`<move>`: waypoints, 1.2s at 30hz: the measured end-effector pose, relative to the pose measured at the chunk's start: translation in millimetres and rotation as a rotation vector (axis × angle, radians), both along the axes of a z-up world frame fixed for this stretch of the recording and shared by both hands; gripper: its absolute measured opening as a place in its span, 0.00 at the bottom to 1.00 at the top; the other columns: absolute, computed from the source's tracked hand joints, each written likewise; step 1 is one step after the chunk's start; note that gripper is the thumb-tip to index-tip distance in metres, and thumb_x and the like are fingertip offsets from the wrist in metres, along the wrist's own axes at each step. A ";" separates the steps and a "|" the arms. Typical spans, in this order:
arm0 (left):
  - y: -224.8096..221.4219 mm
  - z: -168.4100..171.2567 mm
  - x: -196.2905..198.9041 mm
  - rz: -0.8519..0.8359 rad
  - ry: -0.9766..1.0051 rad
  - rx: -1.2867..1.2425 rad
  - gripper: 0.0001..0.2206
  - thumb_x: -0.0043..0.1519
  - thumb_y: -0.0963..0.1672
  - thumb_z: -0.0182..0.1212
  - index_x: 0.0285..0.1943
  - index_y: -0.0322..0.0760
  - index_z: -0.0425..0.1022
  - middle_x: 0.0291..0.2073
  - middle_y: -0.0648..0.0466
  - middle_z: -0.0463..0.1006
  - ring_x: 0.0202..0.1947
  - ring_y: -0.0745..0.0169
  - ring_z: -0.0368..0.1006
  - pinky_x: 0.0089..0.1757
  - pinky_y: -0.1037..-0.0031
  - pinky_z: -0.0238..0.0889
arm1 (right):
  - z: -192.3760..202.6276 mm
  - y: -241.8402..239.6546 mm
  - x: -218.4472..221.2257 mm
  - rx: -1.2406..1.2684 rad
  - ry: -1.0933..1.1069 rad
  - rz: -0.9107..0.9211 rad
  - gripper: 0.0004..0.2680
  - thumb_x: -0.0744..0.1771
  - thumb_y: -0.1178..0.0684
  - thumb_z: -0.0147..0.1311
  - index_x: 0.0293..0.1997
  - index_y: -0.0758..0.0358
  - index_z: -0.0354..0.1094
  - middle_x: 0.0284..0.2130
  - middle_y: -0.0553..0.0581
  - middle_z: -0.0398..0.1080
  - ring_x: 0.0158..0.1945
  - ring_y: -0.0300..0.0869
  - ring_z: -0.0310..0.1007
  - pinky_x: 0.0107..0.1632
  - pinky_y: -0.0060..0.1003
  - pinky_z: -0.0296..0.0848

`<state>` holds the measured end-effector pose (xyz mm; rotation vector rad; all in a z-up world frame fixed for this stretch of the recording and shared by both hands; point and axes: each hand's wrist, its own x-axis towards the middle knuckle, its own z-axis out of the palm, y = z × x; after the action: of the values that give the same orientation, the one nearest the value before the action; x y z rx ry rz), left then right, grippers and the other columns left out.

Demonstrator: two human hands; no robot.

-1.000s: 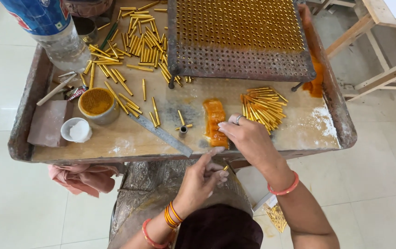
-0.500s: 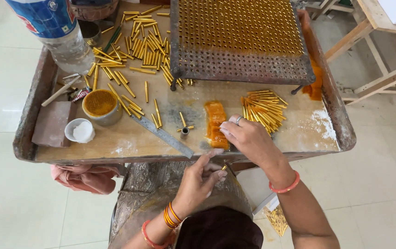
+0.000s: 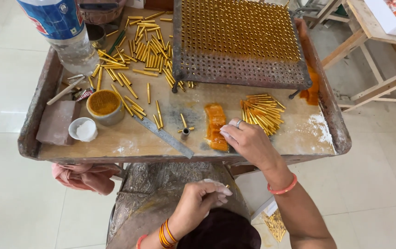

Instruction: The recorder is assembling small plastic and metal components at a workbench, involving manual sorting and precise fitting of gold-colored tubes.

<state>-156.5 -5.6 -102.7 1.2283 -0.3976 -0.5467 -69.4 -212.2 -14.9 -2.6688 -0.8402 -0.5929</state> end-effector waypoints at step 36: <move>15.9 5.1 28.1 0.351 0.180 -0.319 0.05 0.65 0.40 0.62 0.41 0.29 0.79 0.35 0.53 0.83 0.34 0.69 0.76 0.40 0.77 0.71 | 28.6 57.5 -78.4 0.481 0.255 0.149 0.16 0.61 0.56 0.66 0.49 0.74 0.69 0.46 0.65 0.73 0.47 0.52 0.76 0.52 0.37 0.75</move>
<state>-128.5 10.3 -97.7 0.9056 -0.1051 -0.2751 -147.8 -154.7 13.7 -2.1666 -0.7086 -0.3528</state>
